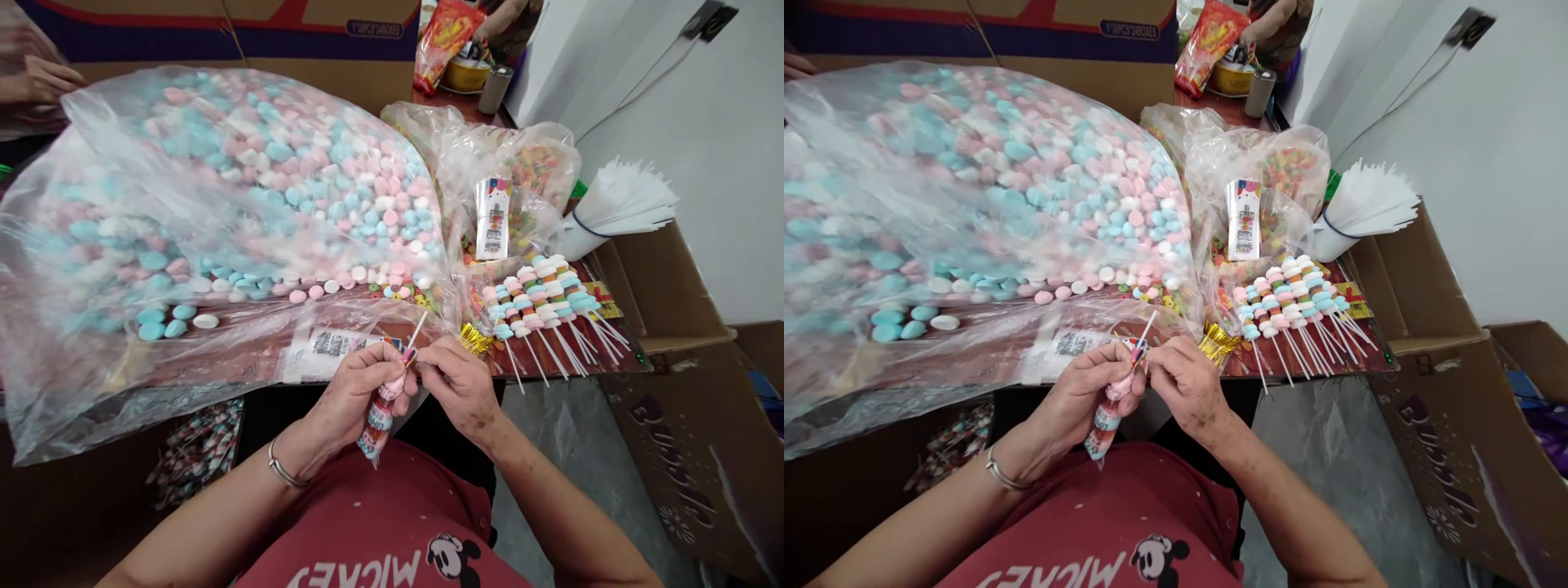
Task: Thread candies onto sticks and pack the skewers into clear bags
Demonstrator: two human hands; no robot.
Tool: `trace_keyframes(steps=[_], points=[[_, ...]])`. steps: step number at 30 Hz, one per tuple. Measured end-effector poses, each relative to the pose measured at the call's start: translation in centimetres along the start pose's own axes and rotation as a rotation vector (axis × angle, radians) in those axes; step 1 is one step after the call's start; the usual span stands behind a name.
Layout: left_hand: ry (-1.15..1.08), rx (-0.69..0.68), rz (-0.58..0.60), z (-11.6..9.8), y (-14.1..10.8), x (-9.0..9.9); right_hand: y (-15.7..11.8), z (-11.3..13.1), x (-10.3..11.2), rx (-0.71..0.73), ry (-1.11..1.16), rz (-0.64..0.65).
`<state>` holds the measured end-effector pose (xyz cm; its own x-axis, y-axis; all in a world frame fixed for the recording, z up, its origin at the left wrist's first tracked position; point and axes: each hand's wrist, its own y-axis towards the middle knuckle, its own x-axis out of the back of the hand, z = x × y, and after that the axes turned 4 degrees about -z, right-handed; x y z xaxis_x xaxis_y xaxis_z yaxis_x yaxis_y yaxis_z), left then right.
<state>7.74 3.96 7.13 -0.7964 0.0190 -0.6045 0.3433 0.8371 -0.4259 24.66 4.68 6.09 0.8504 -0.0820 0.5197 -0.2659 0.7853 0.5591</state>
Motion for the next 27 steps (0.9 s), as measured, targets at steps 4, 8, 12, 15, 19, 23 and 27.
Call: trace_keyframes(steps=[4,8,12,15,19,23,27], points=[[-0.001,-0.027,-0.017,0.2,0.0,0.2,0.1,-0.1,0.0,0.013,0.027,0.013],[-0.003,-0.063,-0.069,0.5,0.0,0.1,0.1,-0.2,-0.3,0.057,-0.008,0.02],[0.054,-0.118,-0.151,0.8,0.3,0.0,0.1,-0.3,-0.3,0.232,-0.222,0.036],[0.15,-0.082,-0.159,0.5,0.7,0.2,0.7,-0.3,0.3,0.474,-0.38,0.123],[0.351,0.171,0.028,-0.7,1.3,1.1,2.1,0.1,1.8,0.685,-0.378,0.349],[0.544,0.45,0.324,-1.6,1.8,1.8,2.8,0.9,2.7,0.692,-0.266,0.635],[0.567,0.586,0.428,-1.7,1.7,1.8,2.5,1.8,2.8,0.71,-0.221,0.633]])
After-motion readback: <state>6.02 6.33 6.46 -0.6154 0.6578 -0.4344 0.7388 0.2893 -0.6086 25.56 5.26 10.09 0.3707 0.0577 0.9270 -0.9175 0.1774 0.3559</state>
